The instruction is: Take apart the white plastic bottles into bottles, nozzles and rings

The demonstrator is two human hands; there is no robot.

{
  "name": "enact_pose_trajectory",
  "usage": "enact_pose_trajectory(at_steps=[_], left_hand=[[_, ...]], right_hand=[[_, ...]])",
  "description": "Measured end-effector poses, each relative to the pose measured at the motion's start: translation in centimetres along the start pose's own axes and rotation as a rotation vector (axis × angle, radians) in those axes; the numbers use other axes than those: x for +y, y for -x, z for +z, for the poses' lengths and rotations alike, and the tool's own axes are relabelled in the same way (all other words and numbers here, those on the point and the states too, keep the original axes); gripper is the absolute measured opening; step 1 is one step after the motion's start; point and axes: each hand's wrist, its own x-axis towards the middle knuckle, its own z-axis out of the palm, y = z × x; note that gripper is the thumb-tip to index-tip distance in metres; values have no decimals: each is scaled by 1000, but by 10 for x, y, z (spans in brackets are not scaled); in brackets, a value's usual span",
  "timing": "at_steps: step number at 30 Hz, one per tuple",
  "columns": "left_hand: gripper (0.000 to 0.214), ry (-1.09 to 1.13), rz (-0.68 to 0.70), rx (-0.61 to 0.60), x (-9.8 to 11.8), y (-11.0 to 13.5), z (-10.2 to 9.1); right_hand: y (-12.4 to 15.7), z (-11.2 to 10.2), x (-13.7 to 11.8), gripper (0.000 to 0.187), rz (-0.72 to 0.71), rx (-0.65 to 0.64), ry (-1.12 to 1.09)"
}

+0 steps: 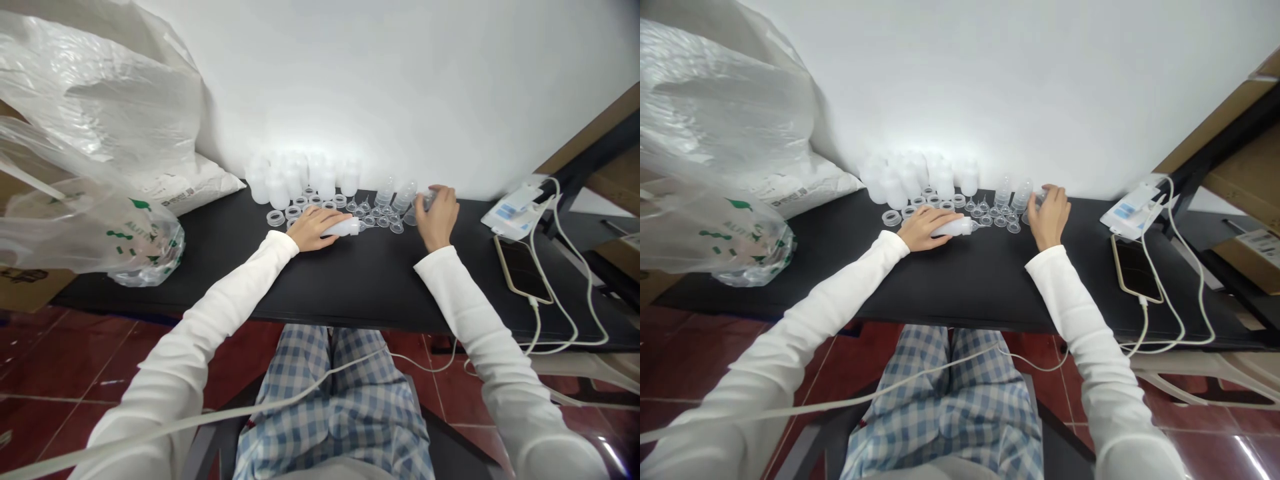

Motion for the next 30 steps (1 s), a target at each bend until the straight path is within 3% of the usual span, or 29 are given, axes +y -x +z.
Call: enact_pose_trajectory(at_steps=[4,7,10,16,21,24,30], left_hand=[[54,-1,-6,6,-1,0,0],[55,5,-9,2,-1,0,-1],[56,13,-17,-2,0,0,-2],[53,8,-19,15,1,0,0],[52,3,-4,23,-3,1,0],[54,15,7,-13,-6,1,0],[54,50,4,-46,-7,1,0]], right_hand=[[10,-6,-23,52,-75,35,-287],[25,3,-42,57,-174,-120,-435],[38,16,-54,58,-168,-229,-558],[46,37,-55,56,-124,-438,-791],[48,33,-59,55,-150,-555,-924],[49,27,-63,54,-216,-551,-929],[49,17,-67,36,-414,-476,-725]])
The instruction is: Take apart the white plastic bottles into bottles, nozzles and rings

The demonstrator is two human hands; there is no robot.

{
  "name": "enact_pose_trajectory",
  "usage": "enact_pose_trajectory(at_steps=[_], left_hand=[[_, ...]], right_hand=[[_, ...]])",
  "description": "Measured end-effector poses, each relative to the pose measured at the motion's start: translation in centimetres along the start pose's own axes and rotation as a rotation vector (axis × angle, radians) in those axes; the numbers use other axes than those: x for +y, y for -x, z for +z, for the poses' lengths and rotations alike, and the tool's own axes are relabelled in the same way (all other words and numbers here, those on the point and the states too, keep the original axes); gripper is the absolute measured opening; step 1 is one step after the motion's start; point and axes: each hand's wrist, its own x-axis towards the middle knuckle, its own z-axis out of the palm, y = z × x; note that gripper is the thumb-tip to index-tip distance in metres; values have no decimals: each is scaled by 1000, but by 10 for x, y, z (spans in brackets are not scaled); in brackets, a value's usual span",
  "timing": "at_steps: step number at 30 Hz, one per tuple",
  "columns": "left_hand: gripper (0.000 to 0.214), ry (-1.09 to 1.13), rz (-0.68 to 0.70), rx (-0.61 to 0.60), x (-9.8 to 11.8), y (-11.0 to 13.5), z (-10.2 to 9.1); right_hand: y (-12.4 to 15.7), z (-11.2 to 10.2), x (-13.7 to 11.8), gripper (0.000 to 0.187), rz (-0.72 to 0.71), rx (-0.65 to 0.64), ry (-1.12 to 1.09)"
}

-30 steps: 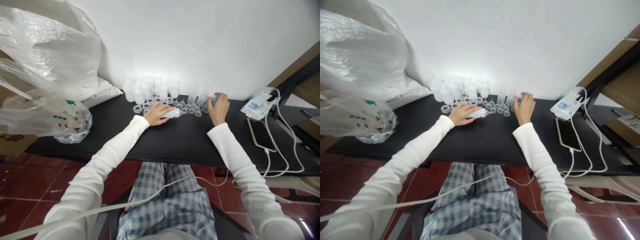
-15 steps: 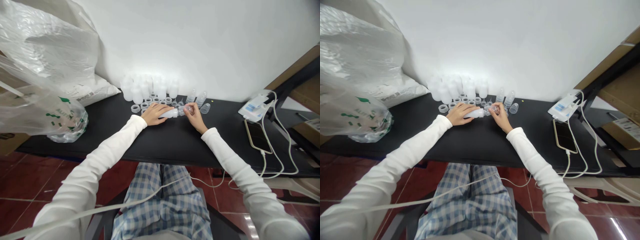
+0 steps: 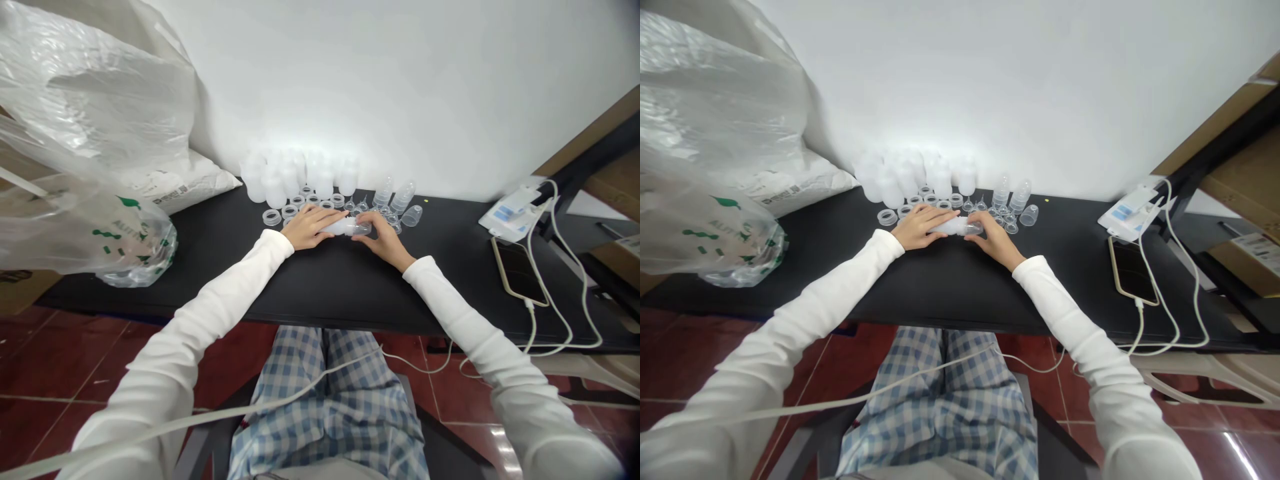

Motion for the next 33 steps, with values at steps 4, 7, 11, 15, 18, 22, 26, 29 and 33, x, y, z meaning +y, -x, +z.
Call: enact_pose_trajectory(at_steps=[4,7,11,15,18,22,26,29,33], left_hand=[[55,-8,6,67,2,1,3],[55,-32,26,129,5,2,7],[54,-115,86,211,11,2,13],[62,-202,117,271,19,1,16],[64,-243,126,270,21,-2,17],[57,-218,97,200,19,-8,14],[58,-173,17,192,13,-10,10],[65,-101,34,166,11,-7,9],[56,46,38,208,20,-2,15]], right_hand=[[0,-2,-7,40,24,57,16],[-2,-1,-13,48,80,136,-29],[-4,7,-19,49,241,208,-122],[-10,15,-22,61,464,212,-248],[-15,15,-21,72,582,190,-284],[-16,5,-19,84,576,152,-136],[-14,-4,-11,71,162,159,97],[-12,-3,-7,62,-1,64,147],[-13,5,-19,52,259,171,163]])
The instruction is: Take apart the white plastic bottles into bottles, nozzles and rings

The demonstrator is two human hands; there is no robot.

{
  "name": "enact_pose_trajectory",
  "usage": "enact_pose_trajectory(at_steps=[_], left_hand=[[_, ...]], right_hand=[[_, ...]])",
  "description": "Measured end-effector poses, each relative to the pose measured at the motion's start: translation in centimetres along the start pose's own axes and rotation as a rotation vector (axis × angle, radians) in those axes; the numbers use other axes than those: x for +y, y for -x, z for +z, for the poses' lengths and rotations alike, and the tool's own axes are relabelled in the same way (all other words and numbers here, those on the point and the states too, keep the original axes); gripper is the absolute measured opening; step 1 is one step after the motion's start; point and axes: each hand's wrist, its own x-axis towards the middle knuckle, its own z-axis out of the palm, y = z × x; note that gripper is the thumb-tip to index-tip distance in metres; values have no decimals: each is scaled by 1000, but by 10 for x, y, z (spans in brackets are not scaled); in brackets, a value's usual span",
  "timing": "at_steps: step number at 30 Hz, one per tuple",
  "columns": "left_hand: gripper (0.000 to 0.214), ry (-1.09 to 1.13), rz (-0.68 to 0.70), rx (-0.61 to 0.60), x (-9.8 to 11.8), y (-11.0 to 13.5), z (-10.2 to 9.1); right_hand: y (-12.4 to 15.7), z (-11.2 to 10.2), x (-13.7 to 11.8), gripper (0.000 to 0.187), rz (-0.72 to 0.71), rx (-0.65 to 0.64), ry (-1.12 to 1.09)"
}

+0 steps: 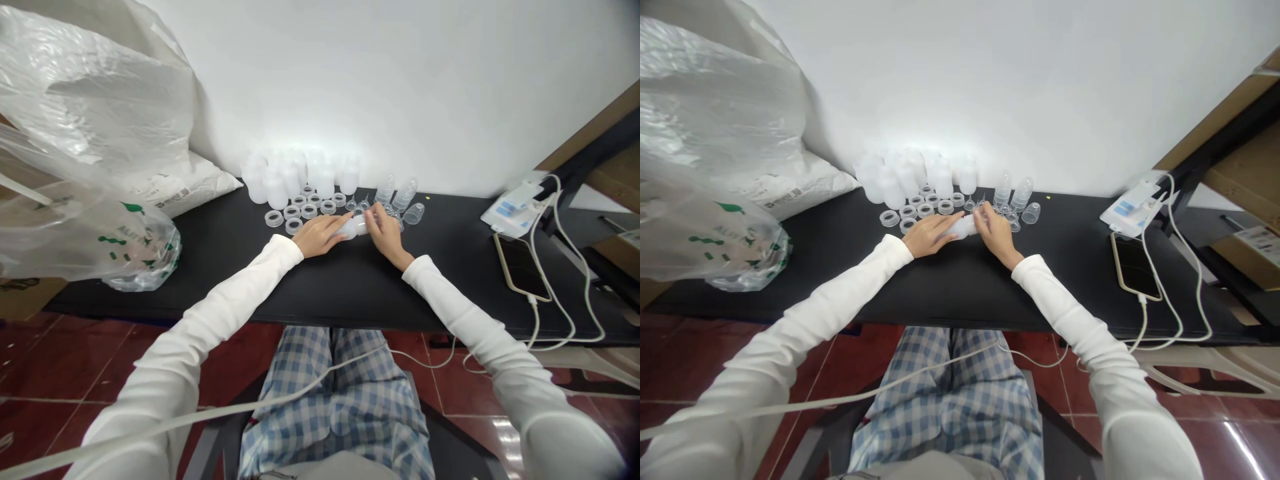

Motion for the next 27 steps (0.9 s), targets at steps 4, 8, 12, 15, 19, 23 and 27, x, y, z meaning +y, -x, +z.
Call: enact_pose_trajectory(at_steps=[4,8,12,15,19,23,27], left_hand=[[50,91,-102,41,10,1,6],[65,53,-47,7,4,-4,4],[72,-52,-1,20,-9,-5,-3],[69,-89,4,13,-15,-1,-7],[67,-61,4,-33,-18,3,-6],[62,-51,-5,-48,-14,0,-1],[57,-114,36,-51,-5,-4,2]], right_hand=[[2,2,-19,49,125,107,-39],[3,2,-22,49,144,165,-77],[5,0,-8,42,42,39,-71],[4,-4,7,51,-265,-131,-44],[0,-6,17,50,-356,-255,-46],[3,-3,7,55,-135,-213,-117],[4,2,-4,61,152,-107,-139]])
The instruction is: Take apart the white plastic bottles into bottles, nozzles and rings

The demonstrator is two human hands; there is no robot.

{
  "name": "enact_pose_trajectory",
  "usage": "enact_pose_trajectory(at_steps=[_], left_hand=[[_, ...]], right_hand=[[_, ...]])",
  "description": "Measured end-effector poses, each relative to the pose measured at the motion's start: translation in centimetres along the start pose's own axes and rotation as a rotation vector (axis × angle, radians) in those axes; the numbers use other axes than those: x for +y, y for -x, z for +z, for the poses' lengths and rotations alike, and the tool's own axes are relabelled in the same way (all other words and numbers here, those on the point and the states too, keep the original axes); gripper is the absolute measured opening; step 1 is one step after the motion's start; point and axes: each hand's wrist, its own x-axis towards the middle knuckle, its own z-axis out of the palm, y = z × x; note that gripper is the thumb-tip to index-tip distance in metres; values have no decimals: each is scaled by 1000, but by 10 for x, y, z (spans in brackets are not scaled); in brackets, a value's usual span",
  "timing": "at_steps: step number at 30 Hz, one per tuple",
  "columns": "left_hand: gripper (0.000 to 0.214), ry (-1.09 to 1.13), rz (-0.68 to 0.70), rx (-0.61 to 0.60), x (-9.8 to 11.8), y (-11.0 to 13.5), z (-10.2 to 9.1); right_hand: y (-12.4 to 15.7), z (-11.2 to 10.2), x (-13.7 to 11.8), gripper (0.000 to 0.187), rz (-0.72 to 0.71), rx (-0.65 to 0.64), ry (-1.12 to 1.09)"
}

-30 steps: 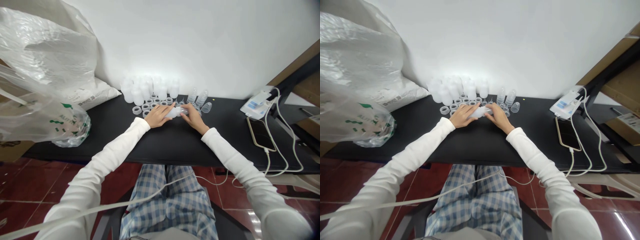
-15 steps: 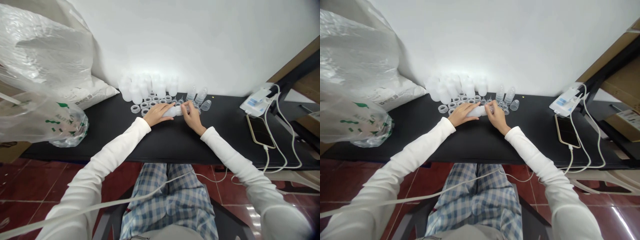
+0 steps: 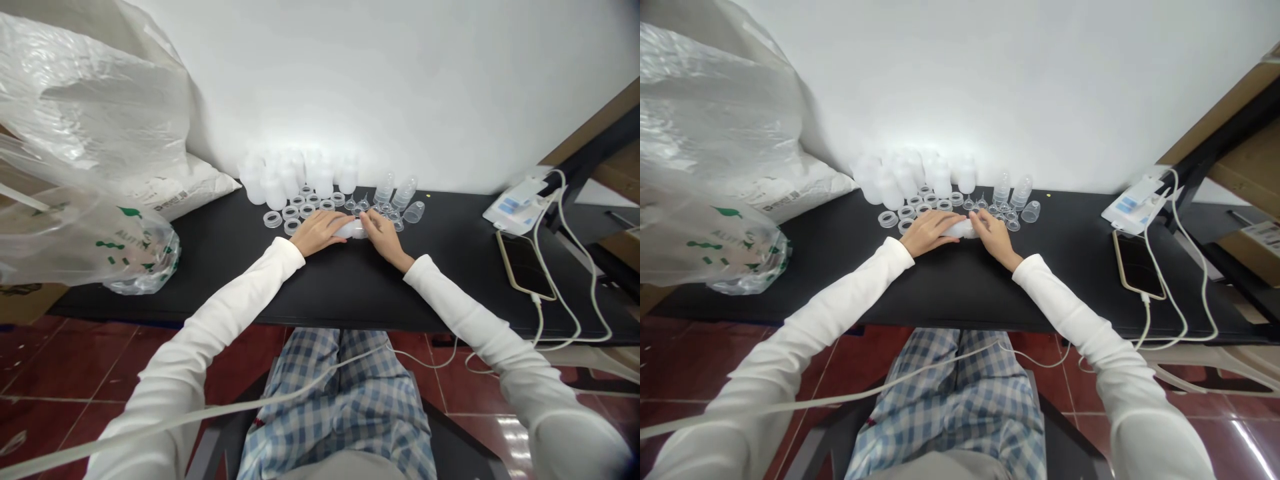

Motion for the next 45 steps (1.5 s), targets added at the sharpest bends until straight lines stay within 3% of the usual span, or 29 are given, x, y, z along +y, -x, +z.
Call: enact_pose_trajectory(at_steps=[4,7,12,15,23,28,31,35,39,42,45], left_hand=[[52,-56,20,-48,6,-5,0],[51,-77,9,-58,8,-7,-1],[60,-52,-61,-16,2,-1,-2],[61,-17,-72,14,-3,3,-2],[54,-17,-33,65,8,0,3],[47,-56,-26,38,13,-7,3],[46,-81,-10,44,12,-8,2],[51,-55,-66,60,10,-5,4],[54,18,-131,59,4,-1,6],[54,62,-115,40,-1,-1,3],[55,74,-96,32,-1,-1,1]], right_hand=[[-7,1,6,74,153,-7,89],[-9,-3,12,79,166,-20,216],[-4,-17,13,61,-206,-127,208],[-3,-19,14,55,-295,-175,141],[-3,-9,-2,53,-39,-43,-49],[-8,-1,2,73,159,-4,55],[-9,3,8,77,193,39,145],[-5,-3,12,68,6,19,190],[-3,-13,15,54,-275,-129,139],[-4,-14,15,50,-296,-132,54],[-3,-10,10,50,-207,-79,-37]])
